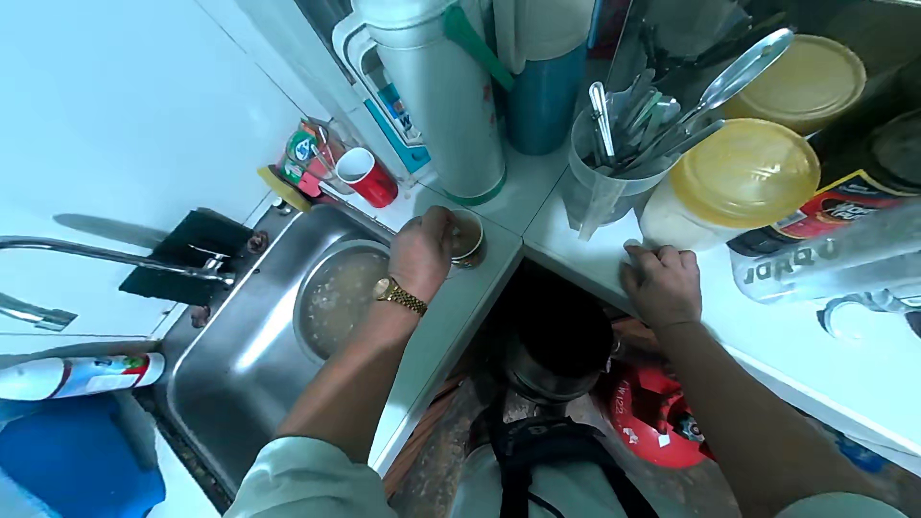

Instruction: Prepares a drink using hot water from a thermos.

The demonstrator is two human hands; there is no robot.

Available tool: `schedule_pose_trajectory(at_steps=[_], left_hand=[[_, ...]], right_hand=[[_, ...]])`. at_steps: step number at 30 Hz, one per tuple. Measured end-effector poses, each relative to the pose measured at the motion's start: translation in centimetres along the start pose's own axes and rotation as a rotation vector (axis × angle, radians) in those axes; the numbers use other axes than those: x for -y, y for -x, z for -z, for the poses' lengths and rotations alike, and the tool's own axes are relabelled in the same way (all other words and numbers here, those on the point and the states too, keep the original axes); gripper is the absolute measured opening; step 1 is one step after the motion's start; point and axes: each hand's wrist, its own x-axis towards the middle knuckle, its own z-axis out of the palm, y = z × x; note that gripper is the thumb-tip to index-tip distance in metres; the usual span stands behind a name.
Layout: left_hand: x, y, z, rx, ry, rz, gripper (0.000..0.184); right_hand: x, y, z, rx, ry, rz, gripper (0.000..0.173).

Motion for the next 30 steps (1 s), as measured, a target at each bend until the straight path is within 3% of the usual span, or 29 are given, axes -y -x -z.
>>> schedule_pose_trajectory(at_steps=[4,13,18,23,30], left_hand=[[-0.5,0.9,1.4,0.077,0.007,0.016,0.021],[0.2,0.4,0.7,0.04,-0.051,-0.06,0.02],[-0.7,0.1,0.5,0.06,0.049,-0.003,0.019],[-0.2,0.0,0.7,0.049,-0.077,-0.034,0.02],[-0.2,-0.3,0.7,0.06,-0.033,0.011,0.022]], right_hand=[[0.0,-0.1,-0.1,-0.003,0.0,0.006,0.037],[0.0,0.0,0.1,-0.023,-0.008,0.005,0.035],[0.1,-0.1,0.1,-0.029,0.003,-0.001,0.035],[-0.1,-0.2,0.1,-0.025,0.009,-0.007,0.034],[0.1,-0.1,0.3,-0.039,-0.025,-0.005,0.035]])
